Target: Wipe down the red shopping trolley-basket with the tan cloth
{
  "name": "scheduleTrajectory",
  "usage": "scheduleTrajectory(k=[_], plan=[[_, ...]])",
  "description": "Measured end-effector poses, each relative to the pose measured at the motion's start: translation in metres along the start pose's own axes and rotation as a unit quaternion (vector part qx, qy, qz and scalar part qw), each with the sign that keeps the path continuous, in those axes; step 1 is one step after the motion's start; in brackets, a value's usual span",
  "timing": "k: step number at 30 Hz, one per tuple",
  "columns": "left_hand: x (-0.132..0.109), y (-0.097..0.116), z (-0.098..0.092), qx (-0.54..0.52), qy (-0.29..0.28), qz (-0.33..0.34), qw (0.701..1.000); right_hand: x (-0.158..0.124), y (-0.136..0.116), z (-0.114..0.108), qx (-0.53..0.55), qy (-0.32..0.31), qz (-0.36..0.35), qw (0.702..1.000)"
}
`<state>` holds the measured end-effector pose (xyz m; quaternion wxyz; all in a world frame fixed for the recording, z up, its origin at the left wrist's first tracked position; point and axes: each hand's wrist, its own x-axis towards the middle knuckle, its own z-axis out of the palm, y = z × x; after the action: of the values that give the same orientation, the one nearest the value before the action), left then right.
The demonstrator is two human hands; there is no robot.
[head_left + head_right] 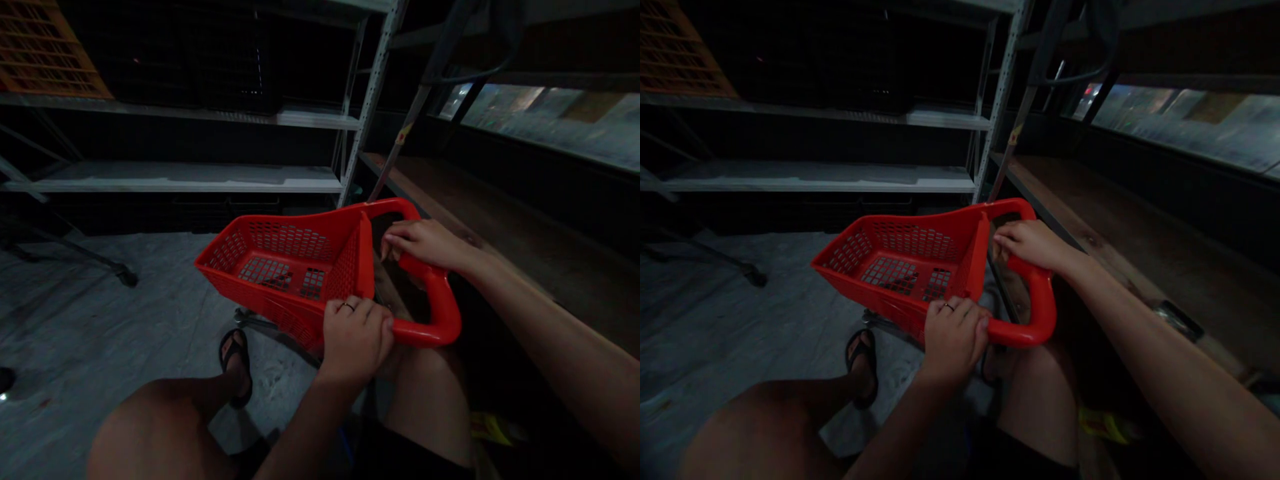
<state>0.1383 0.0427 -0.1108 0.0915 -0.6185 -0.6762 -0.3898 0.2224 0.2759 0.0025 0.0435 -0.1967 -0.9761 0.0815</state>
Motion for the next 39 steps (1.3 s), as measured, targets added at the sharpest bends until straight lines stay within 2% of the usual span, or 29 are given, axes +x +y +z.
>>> scheduleTrajectory(k=[2,4,8,10,13,15,18,20,24,26,28,29,31,33,36,37,39], plan=[[-0.002,0.002,0.002,-0.008,0.006,0.009,1.000,-0.024,-0.012,0.001,0.010,-0.015,-0.025,1.000],[-0.004,0.004,0.004,-0.023,0.009,0.013,1.000,-0.045,-0.019,0.004,0.015,0.001,-0.056,0.998],[-0.007,0.013,0.007,-0.046,0.012,0.007,0.999,-0.060,-0.006,0.007,0.051,0.056,-0.088,0.993],[-0.008,0.017,0.007,-0.055,0.006,0.006,0.998,-0.053,0.010,0.004,0.066,0.065,-0.063,0.994],[-0.009,0.022,0.007,-0.066,0.018,0.011,0.998,-0.032,0.038,-0.001,0.100,0.055,0.023,0.993],[-0.009,0.023,0.008,-0.070,0.034,0.017,0.997,-0.017,0.057,-0.003,0.100,0.078,0.071,0.989],[-0.009,0.022,0.011,-0.071,0.035,0.021,0.997,0.002,0.083,-0.004,0.021,0.145,0.125,0.981],[-0.010,0.020,0.012,-0.073,0.039,0.022,0.996,0.010,0.098,-0.003,-0.025,0.166,0.163,0.972],[-0.011,0.016,0.011,-0.073,0.050,0.022,0.996,0.021,0.120,0.002,0.000,0.153,0.179,0.972],[-0.011,0.014,0.008,-0.076,0.052,0.023,0.995,0.030,0.126,0.005,0.034,0.180,0.182,0.966],[-0.012,0.013,0.003,-0.085,0.064,0.022,0.994,0.044,0.130,0.006,0.105,0.254,0.208,0.939],[-0.012,0.012,0.001,-0.088,0.075,0.024,0.993,0.052,0.131,0.006,0.160,0.306,0.226,0.911],[-0.013,0.012,0.000,-0.088,0.101,0.027,0.991,0.073,0.133,0.001,0.275,0.404,0.257,0.834],[-0.013,0.011,0.003,-0.088,0.126,0.030,0.988,0.093,0.134,-0.012,0.357,0.464,0.265,0.766],[-0.015,0.009,0.011,-0.096,0.149,0.022,0.984,0.118,0.138,-0.048,0.429,0.539,0.219,0.691],[-0.016,0.008,0.014,-0.099,0.154,0.024,0.983,0.125,0.139,-0.060,0.434,0.564,0.188,0.677],[-0.018,0.006,0.017,-0.105,0.154,0.027,0.982,0.136,0.140,-0.075,0.401,0.593,0.129,0.687]])
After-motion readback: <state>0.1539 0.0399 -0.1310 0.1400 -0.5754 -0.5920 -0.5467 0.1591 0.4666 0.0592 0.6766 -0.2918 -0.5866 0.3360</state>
